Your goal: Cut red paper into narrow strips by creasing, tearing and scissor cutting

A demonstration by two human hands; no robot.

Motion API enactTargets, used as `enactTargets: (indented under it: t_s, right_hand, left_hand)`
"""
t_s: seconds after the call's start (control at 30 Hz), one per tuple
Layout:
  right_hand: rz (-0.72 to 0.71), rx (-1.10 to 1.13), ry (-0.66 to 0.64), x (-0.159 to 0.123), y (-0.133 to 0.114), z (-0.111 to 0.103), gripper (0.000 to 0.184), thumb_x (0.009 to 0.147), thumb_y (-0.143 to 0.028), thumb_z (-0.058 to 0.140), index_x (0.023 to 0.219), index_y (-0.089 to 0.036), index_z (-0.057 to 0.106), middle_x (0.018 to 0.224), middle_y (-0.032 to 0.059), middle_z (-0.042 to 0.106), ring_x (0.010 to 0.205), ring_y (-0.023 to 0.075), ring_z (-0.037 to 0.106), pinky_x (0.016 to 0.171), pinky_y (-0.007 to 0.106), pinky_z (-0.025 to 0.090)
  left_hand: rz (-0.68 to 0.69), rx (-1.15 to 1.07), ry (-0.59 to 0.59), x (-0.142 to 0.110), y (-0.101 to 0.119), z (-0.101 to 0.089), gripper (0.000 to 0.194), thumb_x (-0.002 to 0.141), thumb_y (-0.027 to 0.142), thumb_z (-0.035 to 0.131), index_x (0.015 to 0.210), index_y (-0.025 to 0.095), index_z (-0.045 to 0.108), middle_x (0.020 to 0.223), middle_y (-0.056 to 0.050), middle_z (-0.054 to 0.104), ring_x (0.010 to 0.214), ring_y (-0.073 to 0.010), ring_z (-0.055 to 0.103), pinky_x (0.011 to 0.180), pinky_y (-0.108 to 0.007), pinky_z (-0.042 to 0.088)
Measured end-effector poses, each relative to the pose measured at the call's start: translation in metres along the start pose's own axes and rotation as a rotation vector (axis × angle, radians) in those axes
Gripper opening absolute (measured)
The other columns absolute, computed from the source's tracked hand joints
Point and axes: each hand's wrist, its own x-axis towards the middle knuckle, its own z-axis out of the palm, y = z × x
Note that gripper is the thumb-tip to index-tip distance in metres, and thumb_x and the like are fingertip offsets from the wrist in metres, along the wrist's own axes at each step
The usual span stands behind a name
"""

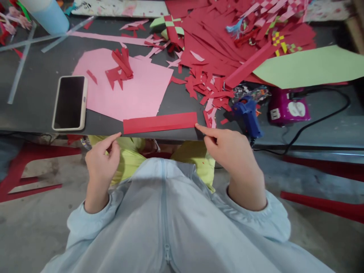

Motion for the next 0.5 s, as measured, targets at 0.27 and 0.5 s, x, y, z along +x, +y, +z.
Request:
enactTargets:
  t_s: [0.27, 0.5]
  right_hand:
    - [-0.023, -0.006, 0.063, -0.002, -0.002, 0.003, 0.051, 0.086, -0.019, 0.043, 0.128, -0.027, 0.071, 0.073, 0.0085, 0.075, 0.055, 0.0178, 0.051, 0.058, 0.029, 0.031]
    - [-0.041, 0.029, 0.07, 0.0, -0.006, -0.001, 0.049, 0.087, -0.018, 0.041, 0.124, -0.023, 0.073, 0.079, 0.0093, 0.077, 0.066, 0.022, 0.062, 0.063, 0.032, 0.038]
  left_hand:
    - [0.29, 0.153, -0.001, 0.019, -0.005, 0.005, 0.035, 0.091, 0.034, 0.055, 0.12, 0.023, 0.072, 0.093, -0.009, 0.063, 0.095, -0.0253, 0.057, 0.093, -0.044, 0.046]
    - [0.32, 0.165, -0.085, 0.031, 0.006, -0.002, 0.017, 0.09, 0.034, 0.057, 0.092, 0.028, 0.073, 0.103, -0.009, 0.064, 0.109, -0.0291, 0.057, 0.102, -0.049, 0.042]
